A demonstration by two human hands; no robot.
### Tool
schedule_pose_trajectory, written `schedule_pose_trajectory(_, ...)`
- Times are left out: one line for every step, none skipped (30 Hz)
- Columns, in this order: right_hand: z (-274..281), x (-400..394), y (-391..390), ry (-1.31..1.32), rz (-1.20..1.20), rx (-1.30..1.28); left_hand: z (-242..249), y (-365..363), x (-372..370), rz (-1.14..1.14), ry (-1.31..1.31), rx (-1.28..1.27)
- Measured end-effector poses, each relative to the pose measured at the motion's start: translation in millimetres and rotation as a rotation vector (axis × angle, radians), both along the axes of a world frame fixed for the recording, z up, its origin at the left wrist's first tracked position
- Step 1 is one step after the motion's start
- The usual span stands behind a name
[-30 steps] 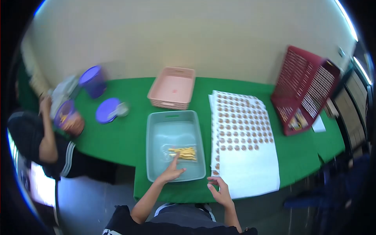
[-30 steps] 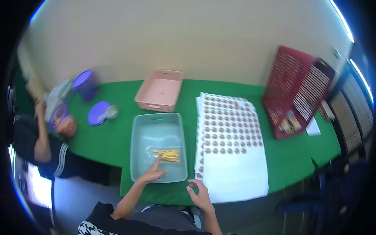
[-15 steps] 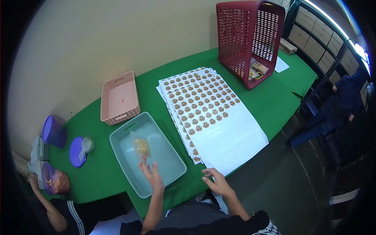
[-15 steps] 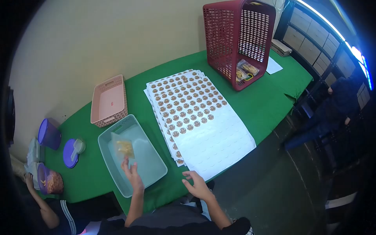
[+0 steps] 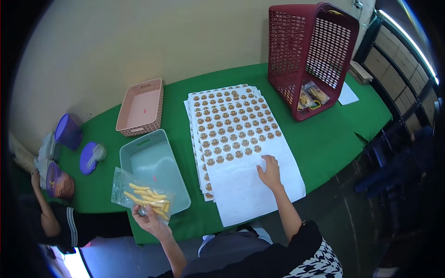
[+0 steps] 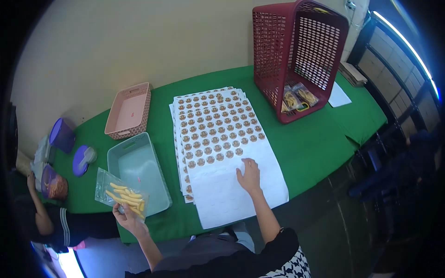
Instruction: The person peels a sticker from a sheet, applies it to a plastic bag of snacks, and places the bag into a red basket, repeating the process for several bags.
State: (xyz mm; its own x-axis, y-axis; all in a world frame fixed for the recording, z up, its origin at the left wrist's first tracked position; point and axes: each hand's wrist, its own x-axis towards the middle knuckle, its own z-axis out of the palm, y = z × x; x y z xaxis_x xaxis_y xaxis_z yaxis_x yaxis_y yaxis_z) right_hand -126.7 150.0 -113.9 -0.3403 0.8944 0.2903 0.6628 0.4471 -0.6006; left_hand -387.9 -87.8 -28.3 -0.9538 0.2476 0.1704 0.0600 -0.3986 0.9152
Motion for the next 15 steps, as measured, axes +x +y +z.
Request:
schedule_pose_trajectory(-8, 5, 15, -0.072, -0.055, 0.052, 4, 6, 15, -0.011, 0.001, 0.035)
schedule_pose_trajectory(-17, 12, 28, -0.061, -0.034, 0.049, 4, 11, 30, 0.009, 0.011, 0.032)
schedule_pose_trajectory(-22, 16, 37, -0.134, -0.015, 0.099, 4, 16, 43, 0.003, -0.005, 0.028)
schedule_pose_trajectory(-29, 18, 43, -0.205, 0.001, 0.146, 4, 19, 55, -0.006, -0.019, 0.022)
schedule_pose_trajectory(-35, 21, 45, -0.188, 0.012, 0.136, -5, 22, 62, -0.001, 0.044, -0.012)
schedule_pose_trajectory(-36, 22, 46, -0.181, 0.043, 0.157, -7, 29, 70, 0.008, 0.059, -0.020)
schedule_pose_trajectory(-35, 26, 49, -0.180, 0.072, 0.183, -8, 38, 80, -0.009, 0.044, -0.017)
schedule_pose_trajectory(-33, 29, 53, -0.180, 0.079, 0.176, -10, 45, 90, -0.026, 0.019, -0.017)
schedule_pose_trajectory(-27, 32, 56, -0.195, 0.126, 0.149, -9, 53, 100, -0.038, -0.001, -0.034)
schedule_pose_trajectory(-24, 36, 58, -0.210, 0.177, 0.118, -8, 60, 110, -0.026, -0.010, -0.052)
schedule_pose_trajectory(-24, 39, 61, -0.200, 0.207, 0.132, -5, 68, 119, -0.057, -0.033, -0.014)
schedule_pose_trajectory(-23, 42, 64, -0.189, 0.219, 0.116, -2, 76, 125, -0.089, -0.046, 0.023)
schedule_pose_trajectory(-22, 45, 67, -0.196, 0.256, 0.128, 0, 85, 131, -0.100, -0.035, 0.011)
schedule_pose_trajectory(-22, 47, 70, -0.198, 0.290, 0.138, 0, 91, 133, -0.095, -0.016, -0.011)
schedule_pose_trajectory(-24, 48, 70, -0.220, 0.287, 0.157, -1, 97, 134, -0.129, 0.036, -0.025)
